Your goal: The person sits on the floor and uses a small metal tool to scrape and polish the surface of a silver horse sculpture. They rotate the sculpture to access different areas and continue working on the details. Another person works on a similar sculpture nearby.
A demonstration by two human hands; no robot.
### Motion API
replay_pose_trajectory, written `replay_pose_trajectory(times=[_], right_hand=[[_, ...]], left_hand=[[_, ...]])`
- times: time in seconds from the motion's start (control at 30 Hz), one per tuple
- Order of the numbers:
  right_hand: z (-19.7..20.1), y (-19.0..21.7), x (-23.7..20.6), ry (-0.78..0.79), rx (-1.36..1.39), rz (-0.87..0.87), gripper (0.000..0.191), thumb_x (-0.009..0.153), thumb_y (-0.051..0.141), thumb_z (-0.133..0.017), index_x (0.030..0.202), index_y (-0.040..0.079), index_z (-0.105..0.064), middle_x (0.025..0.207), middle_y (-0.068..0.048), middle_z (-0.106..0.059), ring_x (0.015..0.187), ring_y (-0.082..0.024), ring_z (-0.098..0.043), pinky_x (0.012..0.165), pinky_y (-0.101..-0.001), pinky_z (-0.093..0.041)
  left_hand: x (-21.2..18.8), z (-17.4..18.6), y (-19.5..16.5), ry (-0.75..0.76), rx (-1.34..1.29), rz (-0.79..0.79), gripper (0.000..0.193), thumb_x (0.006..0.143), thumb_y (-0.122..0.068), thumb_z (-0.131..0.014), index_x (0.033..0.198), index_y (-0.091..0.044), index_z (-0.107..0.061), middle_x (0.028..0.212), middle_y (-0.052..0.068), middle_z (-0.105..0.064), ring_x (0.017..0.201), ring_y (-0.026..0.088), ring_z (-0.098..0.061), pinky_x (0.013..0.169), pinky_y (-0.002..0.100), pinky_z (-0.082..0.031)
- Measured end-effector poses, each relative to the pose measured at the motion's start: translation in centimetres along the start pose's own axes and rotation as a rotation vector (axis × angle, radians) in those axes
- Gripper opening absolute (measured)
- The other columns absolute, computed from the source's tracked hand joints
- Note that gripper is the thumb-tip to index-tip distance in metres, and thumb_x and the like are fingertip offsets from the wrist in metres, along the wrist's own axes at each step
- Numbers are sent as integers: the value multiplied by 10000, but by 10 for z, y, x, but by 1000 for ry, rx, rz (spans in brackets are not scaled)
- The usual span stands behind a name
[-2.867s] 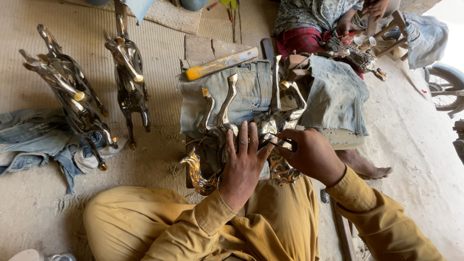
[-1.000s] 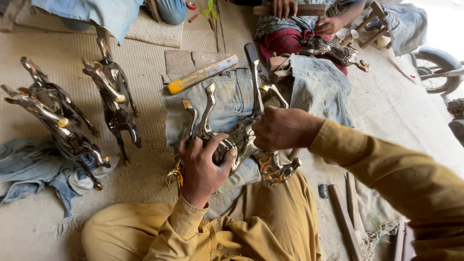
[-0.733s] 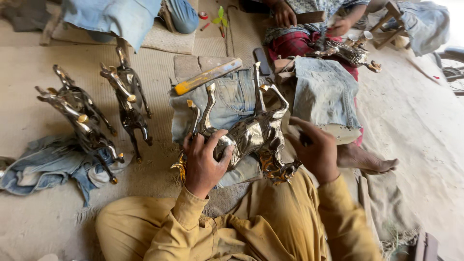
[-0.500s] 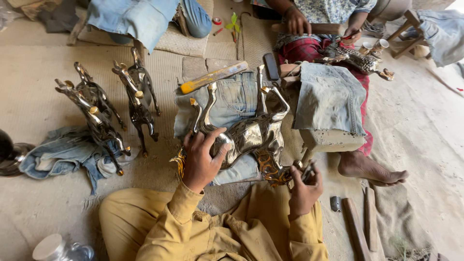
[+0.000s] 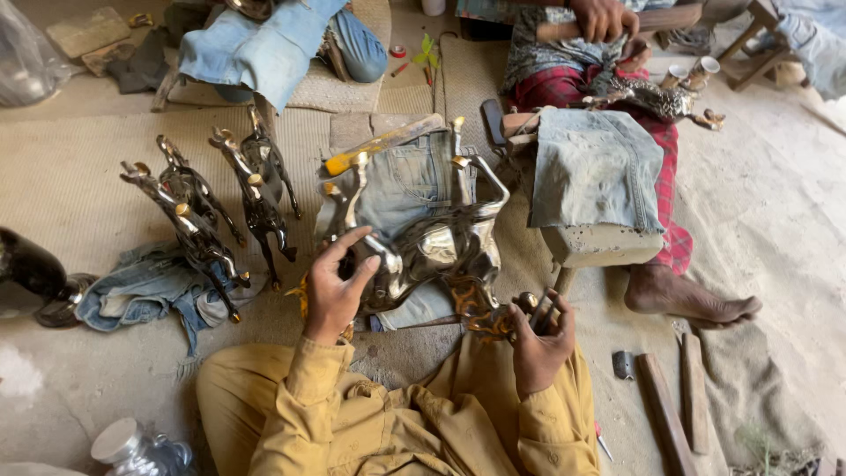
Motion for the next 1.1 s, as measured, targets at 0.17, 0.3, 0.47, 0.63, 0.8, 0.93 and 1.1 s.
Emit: replay_pose_trajectory(times=[0.17, 0.3, 0.47, 0.63, 0.8, 0.93, 1.1], right_hand=[[-7, -2, 4, 68, 2, -2, 554, 863, -31, -785, 1348, -31, -518, 1076, -168, -741, 991, -183, -745, 870, -287, -614], [-2, -4, 7, 101, -115, 4, 681, 812, -27, -802, 1387, -8, -439, 1062, -172, -747, 974, -168, -752, 836, -281, -612], [-1, 1, 7, 150, -221, 21, 596, 855, -11, -825, 1321, -15, -453, 1092, -166, -760, 943, -150, -739, 807, -268, -607], [2, 37, 8, 145, -484, 184, 326, 920, 24, -796, 1208, 23, -643, 975, -145, -742, 708, -130, -646, 592, -265, -526], [-7, 76, 19, 298, -373, -242, 423, 831, 74, -774, 1194, 34, -560, 706, -58, -732, 540, -109, -617, 462, -267, -468], [-32, 102, 20, 364, -615, 48, 330, 817, 84, -806, 1108, 16, -667, 694, -100, -681, 571, -153, -622, 545, -307, -490], [-56, 115, 20, 325, -855, 354, 282, 837, 178, -814, 1086, 59, -755, 831, -143, -721, 658, -254, -685, 588, -370, -522]], left_hand=[[-6, 8, -22, -11, 256, -56, 357, 935, -199, -750, 1266, -75, -698, 1129, 94, -697, 1094, 207, -647, 1026, 355, -487], [-18, -19, -40, -319, 833, -231, 440, 823, -201, -808, 1240, -103, -707, 1238, 240, -535, 1187, 379, -456, 1029, 516, -387], [-15, -76, -42, 110, 991, -480, 548, 903, -355, -821, 1373, -172, -605, 1492, 140, -532, 1427, 354, -466, 1219, 611, -284], [7, -105, -37, 292, 994, -368, 900, 788, -544, -802, 1512, -111, -489, 1519, 233, -448, 1425, 489, -359, 1167, 657, -249], [6, -106, -35, 250, 976, -332, 941, 735, -609, -811, 1483, -129, -503, 1517, 256, -447, 1419, 522, -341, 1149, 650, -259], [7, -107, -29, 216, 946, -310, 929, 719, -632, -818, 1449, -134, -531, 1493, 263, -464, 1413, 525, -337, 1141, 661, -248], [12, -108, -23, 217, 959, -240, 909, 714, -594, -832, 1441, -130, -545, 1499, 254, -463, 1425, 507, -333, 1164, 662, -230]])
Point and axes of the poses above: each hand's wrist, its own x-axis towards the middle knuckle, its own z-axis out of the back of the hand, y = z × x, the point moved 1 cm from there along x, towards the middle knuckle
